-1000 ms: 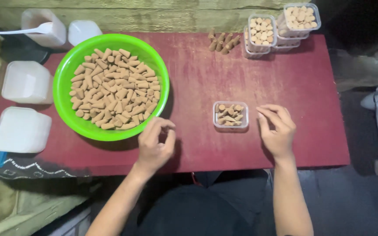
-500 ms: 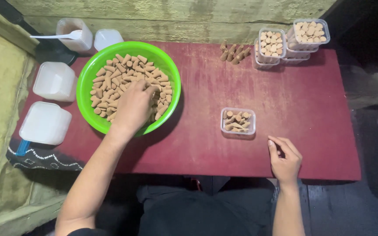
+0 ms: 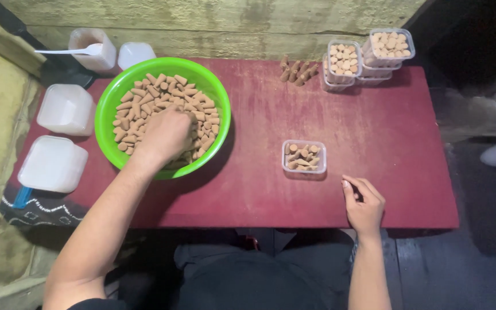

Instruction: Packaging incense cones from a large bowl into small plastic containers.

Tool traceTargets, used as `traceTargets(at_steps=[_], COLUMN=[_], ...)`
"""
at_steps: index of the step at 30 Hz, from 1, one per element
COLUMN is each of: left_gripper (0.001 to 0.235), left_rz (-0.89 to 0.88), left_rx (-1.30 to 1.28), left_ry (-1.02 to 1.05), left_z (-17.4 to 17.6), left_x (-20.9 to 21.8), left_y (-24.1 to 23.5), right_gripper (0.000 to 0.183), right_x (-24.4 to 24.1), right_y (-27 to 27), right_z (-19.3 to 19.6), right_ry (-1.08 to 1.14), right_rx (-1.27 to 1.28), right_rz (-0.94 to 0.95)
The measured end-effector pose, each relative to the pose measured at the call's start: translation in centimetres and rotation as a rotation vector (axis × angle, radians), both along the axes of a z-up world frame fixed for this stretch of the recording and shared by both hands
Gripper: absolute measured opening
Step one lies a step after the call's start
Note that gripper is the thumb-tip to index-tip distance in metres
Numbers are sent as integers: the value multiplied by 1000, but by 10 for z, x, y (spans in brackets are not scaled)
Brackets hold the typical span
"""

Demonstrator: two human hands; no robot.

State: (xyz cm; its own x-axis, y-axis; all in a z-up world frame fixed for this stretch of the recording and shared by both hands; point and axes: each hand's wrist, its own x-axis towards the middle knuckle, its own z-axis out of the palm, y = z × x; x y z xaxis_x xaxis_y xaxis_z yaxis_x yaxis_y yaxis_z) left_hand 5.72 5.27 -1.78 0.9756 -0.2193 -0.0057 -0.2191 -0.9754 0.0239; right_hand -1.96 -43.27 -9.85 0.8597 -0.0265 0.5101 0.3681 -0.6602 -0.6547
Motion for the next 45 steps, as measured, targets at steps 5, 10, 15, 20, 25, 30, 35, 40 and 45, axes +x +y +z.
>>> traceTargets(at_steps=[5,10,15,20,25,30,35,40,45], left_gripper=[13,23,22,20,18,16,12,12,12], left_rz=[-18,-81,-183,-177,-264,-494,-585,-642,-643], left_rx=[28,-30,53,-201,-596,-1013,-1116,-1097,-1204], left_ry=[90,133,-36,-173,-345,-159,-186,-202,-165], left_z=[31,57,48,28,41,7,-15,-15,-1], left_x=[3,-16,-16,-18,-52,-60,-43,-30,-5], left_y=[-4,-12,-3,6,-89,-189,-218,-223,-216], right_gripper=[14,16,15,15,17,18,16,15,9], right_x=[0,-3,-2,-1,-8,-17,-11,-5,-2], right_y=[4,4,6,5,19,63,69,64,59], right_z=[4,5,10,13,27,63,56,34,24], right_ry=[10,37,36,15,-89,-110,36,137,146], right_rx=[25,30,41,61,77,234,335,457,609], right_rz=[-34,-30,-22,1,56,236,225,180,113])
